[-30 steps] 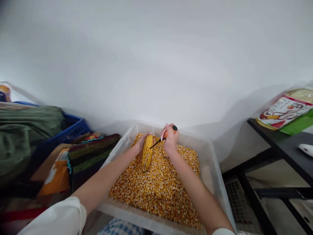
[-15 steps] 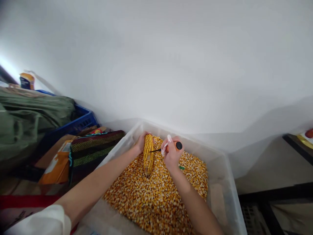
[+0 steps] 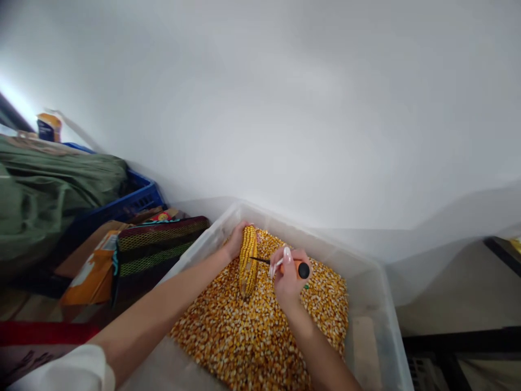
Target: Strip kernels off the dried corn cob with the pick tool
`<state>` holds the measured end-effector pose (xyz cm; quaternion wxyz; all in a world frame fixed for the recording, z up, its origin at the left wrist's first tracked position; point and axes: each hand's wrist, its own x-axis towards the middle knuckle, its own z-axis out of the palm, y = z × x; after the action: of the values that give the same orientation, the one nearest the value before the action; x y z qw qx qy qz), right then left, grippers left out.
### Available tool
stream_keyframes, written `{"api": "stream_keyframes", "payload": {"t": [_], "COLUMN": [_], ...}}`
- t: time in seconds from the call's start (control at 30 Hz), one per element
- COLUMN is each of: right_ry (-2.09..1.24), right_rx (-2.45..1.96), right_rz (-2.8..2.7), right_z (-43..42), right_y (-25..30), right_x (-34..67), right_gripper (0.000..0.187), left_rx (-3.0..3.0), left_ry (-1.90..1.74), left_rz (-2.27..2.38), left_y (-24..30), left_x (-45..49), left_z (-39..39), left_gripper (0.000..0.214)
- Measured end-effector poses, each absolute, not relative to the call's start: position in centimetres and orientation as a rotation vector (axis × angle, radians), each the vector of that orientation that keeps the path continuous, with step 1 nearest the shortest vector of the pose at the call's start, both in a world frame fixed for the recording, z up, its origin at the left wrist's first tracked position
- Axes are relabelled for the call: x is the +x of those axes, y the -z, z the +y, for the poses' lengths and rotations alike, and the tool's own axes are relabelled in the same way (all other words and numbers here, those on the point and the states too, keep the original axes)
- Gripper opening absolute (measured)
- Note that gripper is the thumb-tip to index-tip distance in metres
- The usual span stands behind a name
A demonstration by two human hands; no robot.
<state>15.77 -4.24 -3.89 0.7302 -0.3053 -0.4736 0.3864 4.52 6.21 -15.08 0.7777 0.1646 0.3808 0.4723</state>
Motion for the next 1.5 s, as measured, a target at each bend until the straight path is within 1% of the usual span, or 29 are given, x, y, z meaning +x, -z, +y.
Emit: {"api": "stream_keyframes", "payload": {"t": [0.07, 0.17, 0.27, 0.53, 0.67, 0.77, 0.87, 0.97, 1.13, 1.27, 1.5], "right_ry": [-0.825, -0.797, -0.801, -0.895, -1.001, -1.106, -1.118, -1.003, -0.964, -1.001, -0.949], "right_rx": [-0.679, -0.676, -0.708, -0.879, -0.922, -0.946, -0.877, -0.742, -0.640, -0.623, -0.621], "right_rz": [-1.085, -1.199, -1.175, -0.852, -0.767, -0.744, -0.725, -0.765, -0.856, -0.855, -0.915], "right_z": [-4.7, -5.3, -5.2, -0.3, 2.9, 4.1, 3.3, 1.5, -0.2, -0.2, -1.1], "right_y": [4.5, 5.7, 6.2, 3.8, 3.2, 3.1, 2.8, 2.2, 2.1, 2.7, 3.3], "right_x": [15.7, 15.5, 15.1, 15.0, 15.6, 16.5, 17.5, 18.1, 17.4, 16.8, 16.7], "right_gripper": [0.029, 0.025, 0.024, 0.035, 0.040, 0.041, 0.041, 0.037, 0.034, 0.033, 0.034], "left_rx": [0.351, 0.382, 0.408, 0.397, 0.530, 0.584, 0.516, 0.386, 0.331, 0.265, 0.213], "left_ry": [-1.016, -1.041, -1.041, -1.035, -1.138, -1.145, -1.050, -0.959, -0.979, -0.980, -0.960], "left_rz": [0.815, 0.881, 0.923, 0.977, 0.982, 0.961, 0.929, 0.940, 0.921, 0.911, 0.905], "left_y": [14.8, 14.3, 14.3, 14.6, 14.2, 14.2, 14.3, 14.3, 14.7, 14.8, 14.6], "left_x": [4.5, 4.5, 4.5, 5.0, 5.7, 5.9, 5.6, 5.1, 4.9, 5.0, 4.8], "left_z": [6.1, 5.8, 5.7, 6.0, 5.8, 5.7, 5.8, 5.9, 6.0, 6.1, 6.1], "left_gripper": [0.026, 0.026, 0.027, 0.021, 0.014, 0.013, 0.018, 0.024, 0.022, 0.023, 0.021]}}
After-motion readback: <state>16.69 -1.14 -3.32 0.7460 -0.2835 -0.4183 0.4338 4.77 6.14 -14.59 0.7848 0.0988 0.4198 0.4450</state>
